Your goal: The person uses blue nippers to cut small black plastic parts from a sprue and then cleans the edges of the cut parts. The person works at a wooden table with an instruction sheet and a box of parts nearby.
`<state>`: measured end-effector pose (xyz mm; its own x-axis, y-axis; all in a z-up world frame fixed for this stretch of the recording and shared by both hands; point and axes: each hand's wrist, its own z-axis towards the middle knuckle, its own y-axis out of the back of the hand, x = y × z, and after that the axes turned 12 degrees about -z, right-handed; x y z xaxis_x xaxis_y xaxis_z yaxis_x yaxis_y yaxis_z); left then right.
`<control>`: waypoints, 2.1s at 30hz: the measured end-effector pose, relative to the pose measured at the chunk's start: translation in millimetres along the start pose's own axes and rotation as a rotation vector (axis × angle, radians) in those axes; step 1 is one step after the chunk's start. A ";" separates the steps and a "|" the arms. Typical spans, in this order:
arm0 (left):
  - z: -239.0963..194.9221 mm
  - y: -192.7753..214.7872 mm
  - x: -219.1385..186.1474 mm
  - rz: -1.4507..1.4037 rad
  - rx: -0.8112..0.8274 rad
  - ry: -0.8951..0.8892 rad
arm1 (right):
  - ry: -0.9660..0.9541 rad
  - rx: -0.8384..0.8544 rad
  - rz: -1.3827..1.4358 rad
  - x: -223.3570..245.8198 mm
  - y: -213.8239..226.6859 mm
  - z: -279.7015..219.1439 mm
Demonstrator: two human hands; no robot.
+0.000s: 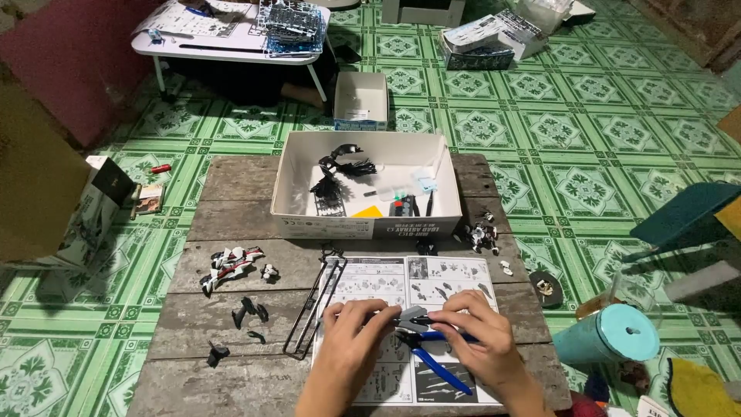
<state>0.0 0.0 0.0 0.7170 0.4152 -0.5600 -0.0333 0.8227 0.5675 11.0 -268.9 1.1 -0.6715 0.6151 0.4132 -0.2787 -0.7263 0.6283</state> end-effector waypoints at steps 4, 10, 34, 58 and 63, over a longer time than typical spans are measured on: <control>3.0 -2.4 -1.1 -0.019 -0.004 -0.013 | 0.021 -0.037 -0.021 1.0 1.8 3.2; 5.4 -1.0 -2.7 -0.068 -0.004 0.066 | 0.015 -0.004 -0.047 1.0 3.6 6.3; -38.1 24.9 79.1 0.332 0.001 0.656 | -0.550 1.065 -0.513 44.9 30.0 12.3; -6.3 32.8 -34.3 -1.097 -0.205 0.890 | -0.921 0.461 0.801 82.1 36.2 -5.5; -9.6 15.8 -37.1 -1.113 -0.171 0.826 | -1.016 0.318 0.974 81.8 35.2 -18.3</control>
<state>-33.8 1.4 24.0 -0.1880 -0.4235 -0.8862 0.1489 0.8795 -0.4520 -66.3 -249.7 45.0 0.3057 -0.0298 0.9517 0.2494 -0.9621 -0.1103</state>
